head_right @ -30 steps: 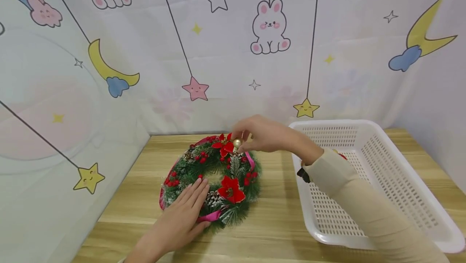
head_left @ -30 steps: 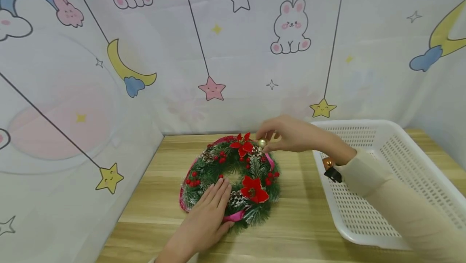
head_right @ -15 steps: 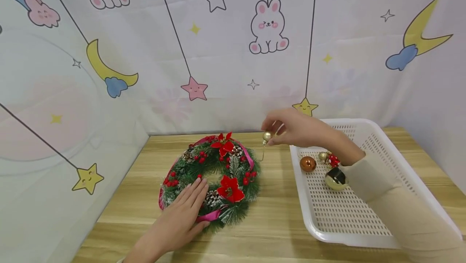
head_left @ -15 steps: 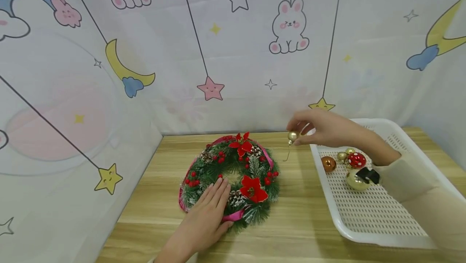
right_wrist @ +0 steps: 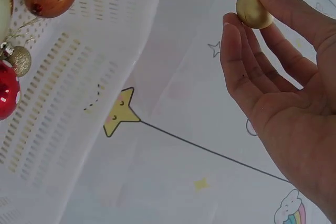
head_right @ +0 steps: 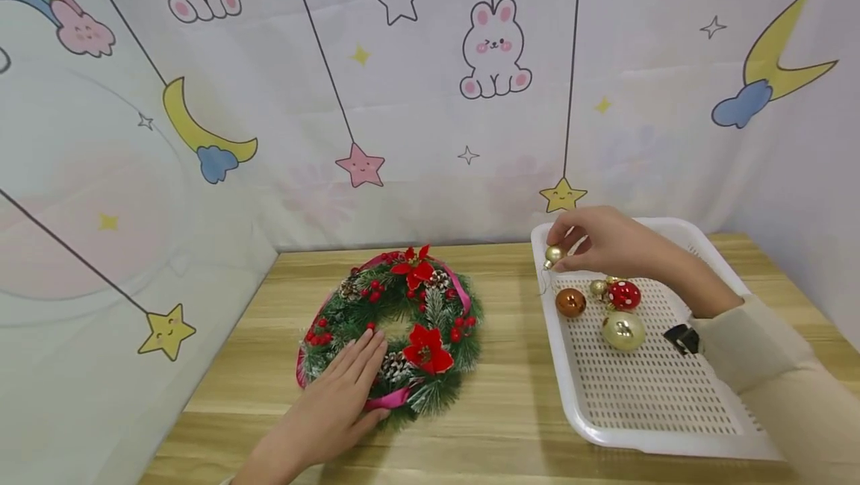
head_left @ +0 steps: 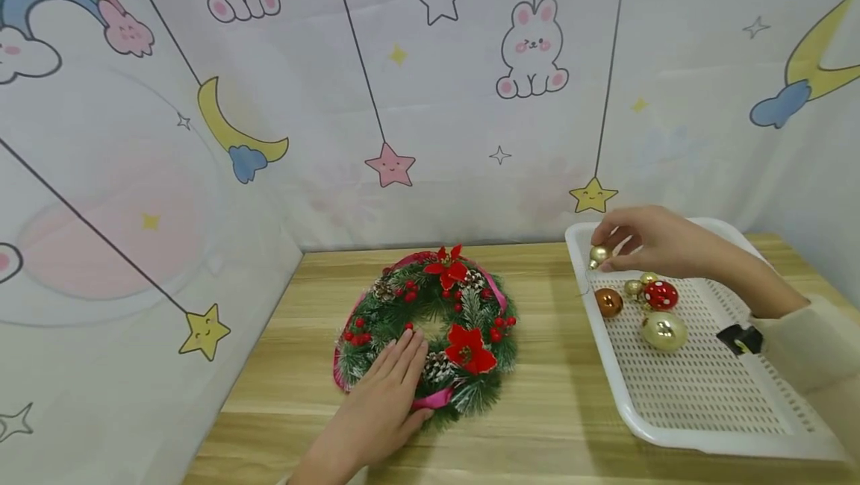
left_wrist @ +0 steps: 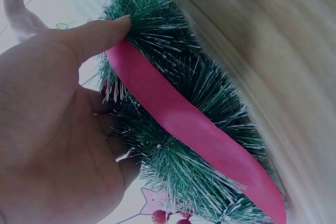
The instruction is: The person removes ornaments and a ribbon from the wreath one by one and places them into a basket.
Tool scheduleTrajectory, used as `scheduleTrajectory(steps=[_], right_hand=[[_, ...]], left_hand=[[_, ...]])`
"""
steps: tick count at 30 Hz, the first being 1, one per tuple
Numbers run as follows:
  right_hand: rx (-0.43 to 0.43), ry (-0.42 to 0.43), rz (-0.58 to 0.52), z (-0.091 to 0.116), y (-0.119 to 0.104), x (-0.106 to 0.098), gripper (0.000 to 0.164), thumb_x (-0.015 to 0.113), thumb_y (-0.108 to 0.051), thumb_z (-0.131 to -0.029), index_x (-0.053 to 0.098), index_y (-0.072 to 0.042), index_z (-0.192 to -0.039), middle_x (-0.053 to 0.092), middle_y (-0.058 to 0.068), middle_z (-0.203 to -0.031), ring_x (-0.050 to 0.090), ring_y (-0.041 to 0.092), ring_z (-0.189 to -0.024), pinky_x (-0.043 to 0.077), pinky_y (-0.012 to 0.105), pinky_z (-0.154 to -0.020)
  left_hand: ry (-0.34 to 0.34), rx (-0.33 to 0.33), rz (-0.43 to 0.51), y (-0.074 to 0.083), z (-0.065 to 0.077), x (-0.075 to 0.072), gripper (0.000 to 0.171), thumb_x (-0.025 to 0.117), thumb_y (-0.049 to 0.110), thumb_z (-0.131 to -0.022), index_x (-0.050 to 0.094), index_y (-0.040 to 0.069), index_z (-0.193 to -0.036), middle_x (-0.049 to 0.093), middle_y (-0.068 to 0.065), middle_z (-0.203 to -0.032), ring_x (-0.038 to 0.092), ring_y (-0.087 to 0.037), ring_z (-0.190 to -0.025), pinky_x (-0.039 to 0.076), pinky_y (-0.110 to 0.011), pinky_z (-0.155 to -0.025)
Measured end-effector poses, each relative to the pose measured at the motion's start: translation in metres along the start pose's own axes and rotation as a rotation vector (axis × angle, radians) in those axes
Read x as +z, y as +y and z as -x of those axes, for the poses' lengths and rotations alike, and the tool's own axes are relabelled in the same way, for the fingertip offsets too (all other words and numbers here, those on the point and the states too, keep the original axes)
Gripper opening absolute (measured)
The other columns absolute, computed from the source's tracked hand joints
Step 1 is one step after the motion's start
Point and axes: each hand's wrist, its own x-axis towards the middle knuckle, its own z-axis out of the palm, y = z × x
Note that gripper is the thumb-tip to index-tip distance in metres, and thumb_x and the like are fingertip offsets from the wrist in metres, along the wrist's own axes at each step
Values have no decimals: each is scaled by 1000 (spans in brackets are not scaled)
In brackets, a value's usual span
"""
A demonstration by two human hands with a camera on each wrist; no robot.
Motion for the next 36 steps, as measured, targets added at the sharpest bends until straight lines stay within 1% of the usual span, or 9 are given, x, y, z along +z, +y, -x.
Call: scheduleTrajectory(steps=[6,9,12,15,19,24,27,30,36], right_hand=[[75,1,14,11,16,-2,25,86,-13,-87,72,-10,-108,76,3,-107,76,16,-97,64,24,-80],[113,-13,33,16,27,-1,25,86,-14,-87,73,-9,-107,76,2,-105,76,17,-96,65,26,-79],[141,-22,77,20,42,2,24,87,-18,-87,74,-9,-105,76,0,-103,76,17,-95,65,26,-78],[157,-28,129,27,59,5,22,87,-21,-86,75,-12,-102,76,-3,-100,76,14,-93,62,21,-74],[162,-42,161,37,81,6,18,86,-18,-87,74,-10,-99,75,-2,-98,75,13,-88,60,19,-70],[186,-88,165,49,98,7,13,82,-12,-89,73,-6,-97,74,-1,-96,73,11,-84,59,20,-68],[189,-111,163,53,106,8,13,83,-14,-90,74,-8,-95,75,-3,-95,72,8,-83,59,19,-69],[188,-135,165,56,113,8,16,84,-20,-90,73,-9,-95,74,-4,-93,69,4,-82,59,20,-69],[218,-200,125,60,124,14,20,84,-25,-89,73,-9,-94,73,-4,-92,64,0,-80,57,21,-68]], left_hand=[[9,5,-10,-1,1,1,87,64,47,-103,26,2,-166,24,-16,-176,23,-33,-164,29,-51,-132],[11,4,-12,-1,1,1,87,65,48,-103,27,2,-166,25,-16,-175,24,-33,-164,29,-51,-132],[16,3,-14,-1,2,0,87,65,47,-102,27,2,-166,25,-16,-175,24,-33,-164,29,-51,-132],[14,5,-18,-2,2,0,87,65,47,-102,27,2,-166,25,-16,-175,25,-33,-164,29,-51,-132],[5,6,-20,-1,1,1,87,64,48,-103,26,2,-166,23,-16,-176,24,-33,-164,28,-51,-133],[9,5,-23,-1,1,0,87,64,48,-103,27,2,-166,24,-16,-176,24,-32,-164,28,-50,-133],[15,8,-23,-1,1,-1,87,65,48,-102,27,2,-166,25,-17,-175,24,-33,-164,28,-50,-133],[15,9,-19,-1,0,-1,87,65,47,-102,27,2,-166,25,-16,-175,24,-32,-164,28,-51,-133],[14,10,-23,-1,1,1,87,65,47,-102,27,1,-166,25,-17,-175,24,-33,-164,29,-51,-132]])
